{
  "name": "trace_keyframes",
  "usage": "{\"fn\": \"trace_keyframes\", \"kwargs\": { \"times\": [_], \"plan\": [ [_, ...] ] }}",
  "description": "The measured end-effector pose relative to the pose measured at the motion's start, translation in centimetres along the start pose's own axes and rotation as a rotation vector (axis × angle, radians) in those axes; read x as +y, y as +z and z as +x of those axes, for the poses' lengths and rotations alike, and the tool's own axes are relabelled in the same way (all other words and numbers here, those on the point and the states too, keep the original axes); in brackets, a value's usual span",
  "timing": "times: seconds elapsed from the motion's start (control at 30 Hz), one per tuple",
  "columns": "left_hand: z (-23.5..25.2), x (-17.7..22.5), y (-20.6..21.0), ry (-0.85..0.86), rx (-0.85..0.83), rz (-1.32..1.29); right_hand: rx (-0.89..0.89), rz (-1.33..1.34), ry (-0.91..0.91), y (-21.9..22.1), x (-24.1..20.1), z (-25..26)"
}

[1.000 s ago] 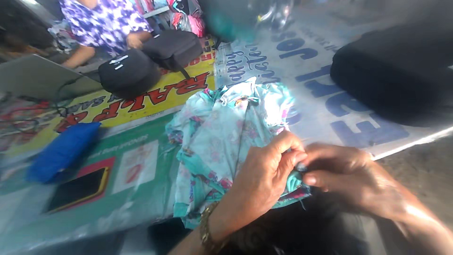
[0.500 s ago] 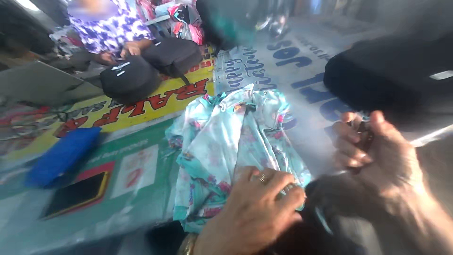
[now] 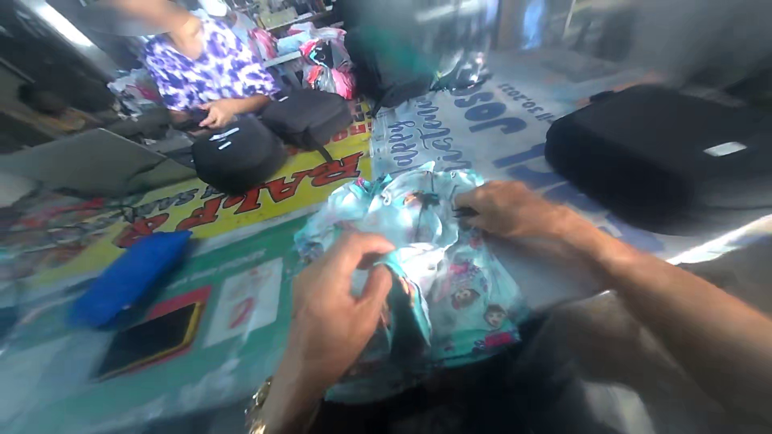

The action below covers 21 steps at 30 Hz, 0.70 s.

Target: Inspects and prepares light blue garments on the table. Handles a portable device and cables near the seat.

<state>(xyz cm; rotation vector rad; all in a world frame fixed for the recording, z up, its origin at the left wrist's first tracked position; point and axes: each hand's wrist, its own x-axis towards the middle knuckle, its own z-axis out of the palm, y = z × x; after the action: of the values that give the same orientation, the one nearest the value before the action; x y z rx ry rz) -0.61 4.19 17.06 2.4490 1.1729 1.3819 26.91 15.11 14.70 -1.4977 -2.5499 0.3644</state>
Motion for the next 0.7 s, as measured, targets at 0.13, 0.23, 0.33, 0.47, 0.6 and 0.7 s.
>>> {"fn": "trace_keyframes", "kwargs": {
  "times": [0.13,0.23,0.33,0.47,0.6,0.7],
  "plan": [
    [-1.4,0.5,-0.6,0.044,-0.005,-0.070,-0.036,0.029,-0.031,-2.6,1.2,1.1],
    [-2.0,0.3,-1.6,0.042,0.021,-0.048,0.049,0.107,-0.051,-4.9,1.8,2.0],
    [-2.6,-1.5,-2.9,-0.023,0.121,0.063,0.146,0.173,-0.018,-6.6,0.2,4.2],
    [-3.8,-5.3,-5.3,-0.248,0.089,0.447,0.255,0.255,-0.076,-5.6,-3.3,9.6],
    [-5.5,-5.8,-5.7,-0.276,-0.169,0.672,0.030,0.190,-0.093,-4.5,-5.2,10.4],
    [-5.8,-3.2,-3.0,-0.152,-0.106,0.509,0.028,0.119,-0.054,-4.9,-4.7,6.6]
  ]
}}
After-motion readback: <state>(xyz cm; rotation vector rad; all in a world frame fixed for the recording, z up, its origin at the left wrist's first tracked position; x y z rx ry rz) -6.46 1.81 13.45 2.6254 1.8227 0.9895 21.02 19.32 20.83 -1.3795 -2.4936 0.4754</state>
